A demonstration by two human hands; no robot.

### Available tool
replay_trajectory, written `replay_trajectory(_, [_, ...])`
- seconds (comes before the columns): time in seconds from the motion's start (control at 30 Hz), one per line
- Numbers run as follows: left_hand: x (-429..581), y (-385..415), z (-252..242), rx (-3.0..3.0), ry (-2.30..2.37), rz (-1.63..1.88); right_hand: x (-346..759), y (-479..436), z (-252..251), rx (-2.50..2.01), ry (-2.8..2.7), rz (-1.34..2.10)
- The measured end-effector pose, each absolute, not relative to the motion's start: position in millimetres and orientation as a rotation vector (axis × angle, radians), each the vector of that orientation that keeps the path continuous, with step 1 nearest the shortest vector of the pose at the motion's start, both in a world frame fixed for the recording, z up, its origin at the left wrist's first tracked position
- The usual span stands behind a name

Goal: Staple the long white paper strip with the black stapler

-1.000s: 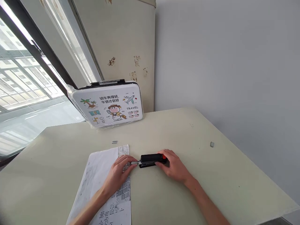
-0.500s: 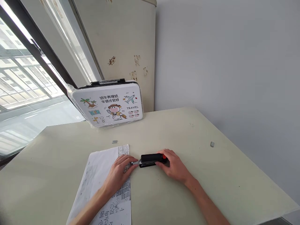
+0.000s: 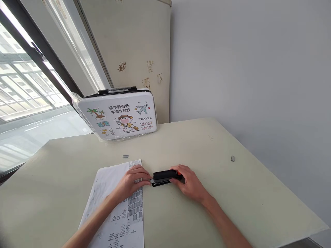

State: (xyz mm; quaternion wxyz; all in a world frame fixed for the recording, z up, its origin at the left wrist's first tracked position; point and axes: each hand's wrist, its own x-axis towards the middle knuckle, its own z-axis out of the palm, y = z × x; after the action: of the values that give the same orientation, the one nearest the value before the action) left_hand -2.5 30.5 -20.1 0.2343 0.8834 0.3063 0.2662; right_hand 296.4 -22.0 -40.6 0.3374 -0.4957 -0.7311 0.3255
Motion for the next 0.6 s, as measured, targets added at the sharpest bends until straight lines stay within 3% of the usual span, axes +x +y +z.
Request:
replay_trajectory(0.4, [21.9, 47.5, -17.4, 2.409, 0.923, 0.689, 292.5, -22.4, -43.9, -1.291, -1.904, 0.786])
replay_trajectory(0.6, [-1.5, 19.0, -0.4, 2.495, 1.089, 0.617, 292.1, -24.3, -39.3, -1.278, -1.931, 0.841])
